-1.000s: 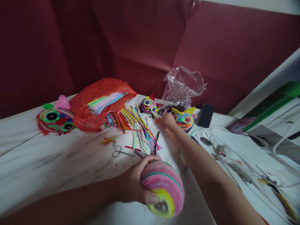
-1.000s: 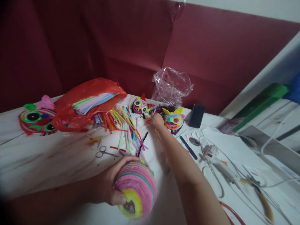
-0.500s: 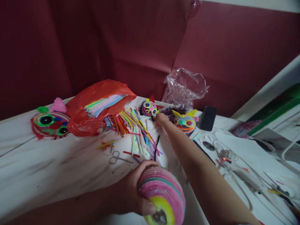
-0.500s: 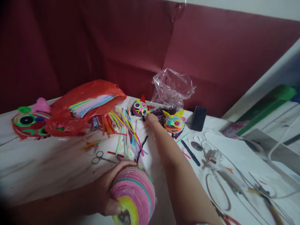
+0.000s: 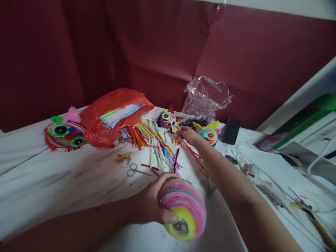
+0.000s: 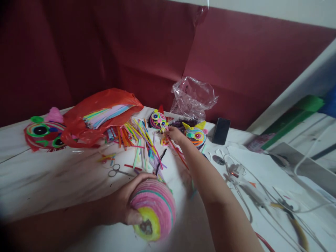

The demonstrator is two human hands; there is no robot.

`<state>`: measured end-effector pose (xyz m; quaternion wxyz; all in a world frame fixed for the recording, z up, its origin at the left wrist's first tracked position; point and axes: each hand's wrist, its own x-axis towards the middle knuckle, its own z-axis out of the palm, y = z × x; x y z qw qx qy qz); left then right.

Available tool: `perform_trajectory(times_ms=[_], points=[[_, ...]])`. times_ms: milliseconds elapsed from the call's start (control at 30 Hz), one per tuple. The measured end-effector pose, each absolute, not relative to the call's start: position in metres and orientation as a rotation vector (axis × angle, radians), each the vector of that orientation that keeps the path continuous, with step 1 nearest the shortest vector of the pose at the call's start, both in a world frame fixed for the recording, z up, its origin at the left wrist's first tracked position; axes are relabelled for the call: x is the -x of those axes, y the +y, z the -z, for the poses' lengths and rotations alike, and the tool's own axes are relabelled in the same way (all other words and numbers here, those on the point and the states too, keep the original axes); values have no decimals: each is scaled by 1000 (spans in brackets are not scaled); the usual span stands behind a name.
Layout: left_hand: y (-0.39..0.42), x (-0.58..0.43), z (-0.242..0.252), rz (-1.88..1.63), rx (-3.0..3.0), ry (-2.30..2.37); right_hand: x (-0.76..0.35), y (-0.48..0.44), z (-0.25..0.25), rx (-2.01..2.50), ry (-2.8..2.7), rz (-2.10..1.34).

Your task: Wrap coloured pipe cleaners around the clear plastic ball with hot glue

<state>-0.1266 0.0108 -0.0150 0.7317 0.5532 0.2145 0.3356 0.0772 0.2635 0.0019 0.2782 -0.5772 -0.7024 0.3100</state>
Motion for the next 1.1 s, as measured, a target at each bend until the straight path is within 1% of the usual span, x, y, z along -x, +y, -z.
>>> perform_trajectory(times_ms=[133,333,633,833,967,1100], points=[[11,127,20,-721,-1242,493,-81,252,-5,1424,-1817,-825],[7,128,12,-738,-1257,501,-90,251,-13,1378,-1771,-639],[10,128,19,-727,-1254,522,-75,277,-17,1669,-1881,-292],[11,127,21,-702,-1233,489,-42,292,5,1802,-2141,-257],[12,126,27,-708,-1194,445,-28,302,18,1922,-2171,-210],[13,127,30,-693,-1197,436,-25,306,18,1985,-2168,-183]])
